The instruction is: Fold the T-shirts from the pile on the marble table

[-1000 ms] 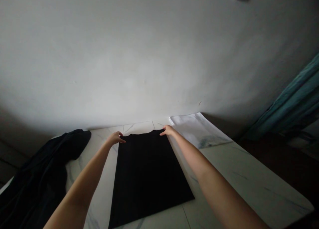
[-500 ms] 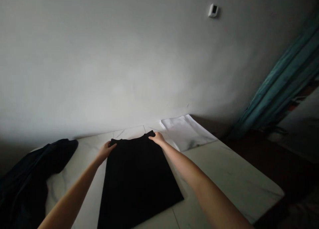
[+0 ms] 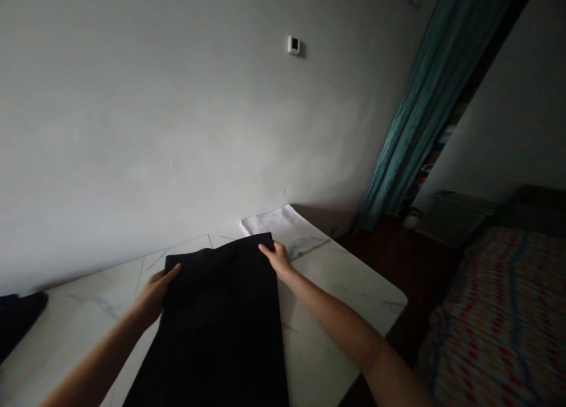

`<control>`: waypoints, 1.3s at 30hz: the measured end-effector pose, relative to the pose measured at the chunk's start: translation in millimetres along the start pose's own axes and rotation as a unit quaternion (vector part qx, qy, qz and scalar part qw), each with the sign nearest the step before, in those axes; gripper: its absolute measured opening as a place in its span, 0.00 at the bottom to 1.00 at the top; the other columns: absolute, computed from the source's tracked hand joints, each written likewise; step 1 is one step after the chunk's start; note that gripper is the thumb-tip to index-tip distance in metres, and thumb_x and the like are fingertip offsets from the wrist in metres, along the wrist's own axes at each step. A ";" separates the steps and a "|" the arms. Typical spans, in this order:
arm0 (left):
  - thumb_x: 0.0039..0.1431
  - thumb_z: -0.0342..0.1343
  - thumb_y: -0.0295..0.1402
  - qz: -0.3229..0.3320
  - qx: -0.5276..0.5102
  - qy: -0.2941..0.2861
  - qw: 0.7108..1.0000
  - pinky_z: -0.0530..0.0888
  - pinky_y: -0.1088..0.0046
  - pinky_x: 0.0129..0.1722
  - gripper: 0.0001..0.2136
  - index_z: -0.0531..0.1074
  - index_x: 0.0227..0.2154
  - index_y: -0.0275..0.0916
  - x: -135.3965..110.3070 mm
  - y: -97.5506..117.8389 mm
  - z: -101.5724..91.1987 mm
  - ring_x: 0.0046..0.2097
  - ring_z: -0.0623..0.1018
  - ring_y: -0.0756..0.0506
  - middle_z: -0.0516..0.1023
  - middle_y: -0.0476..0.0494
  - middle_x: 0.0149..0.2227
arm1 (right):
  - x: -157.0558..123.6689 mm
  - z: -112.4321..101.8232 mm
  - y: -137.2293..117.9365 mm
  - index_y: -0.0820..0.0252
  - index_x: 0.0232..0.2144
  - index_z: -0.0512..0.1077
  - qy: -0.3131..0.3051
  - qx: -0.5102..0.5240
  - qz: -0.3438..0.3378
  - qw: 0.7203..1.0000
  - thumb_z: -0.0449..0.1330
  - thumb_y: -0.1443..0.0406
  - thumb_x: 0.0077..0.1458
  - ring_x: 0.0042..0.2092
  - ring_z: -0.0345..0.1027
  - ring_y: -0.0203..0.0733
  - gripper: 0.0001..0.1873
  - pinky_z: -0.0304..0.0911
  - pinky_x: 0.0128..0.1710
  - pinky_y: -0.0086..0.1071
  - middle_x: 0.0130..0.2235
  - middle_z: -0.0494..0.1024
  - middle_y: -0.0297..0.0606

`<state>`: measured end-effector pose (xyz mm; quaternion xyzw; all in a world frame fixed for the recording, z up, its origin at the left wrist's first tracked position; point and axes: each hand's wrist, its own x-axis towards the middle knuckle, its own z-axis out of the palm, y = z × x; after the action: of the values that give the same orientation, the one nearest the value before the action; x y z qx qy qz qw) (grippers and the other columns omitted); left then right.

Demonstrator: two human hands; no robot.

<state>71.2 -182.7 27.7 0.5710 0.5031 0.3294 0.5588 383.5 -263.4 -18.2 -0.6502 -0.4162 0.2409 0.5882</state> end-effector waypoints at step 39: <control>0.57 0.60 0.40 0.009 0.030 0.029 0.999 0.73 0.76 0.25 0.13 0.75 0.41 0.38 239.7 15.3 227.1 0.27 0.76 0.50 0.78 0.46 0.30 | 322.0 -134.9 115.5 0.61 0.40 0.77 -0.044 -0.078 -0.015 0.996 0.66 0.59 0.52 0.44 0.77 0.46 0.14 0.70 0.49 0.41 0.44 0.82 0.43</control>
<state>353.8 -24.4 -38.1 0.5825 0.5231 0.3358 0.5238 694.7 -69.6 -47.0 -0.6764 -0.4689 0.2271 0.5206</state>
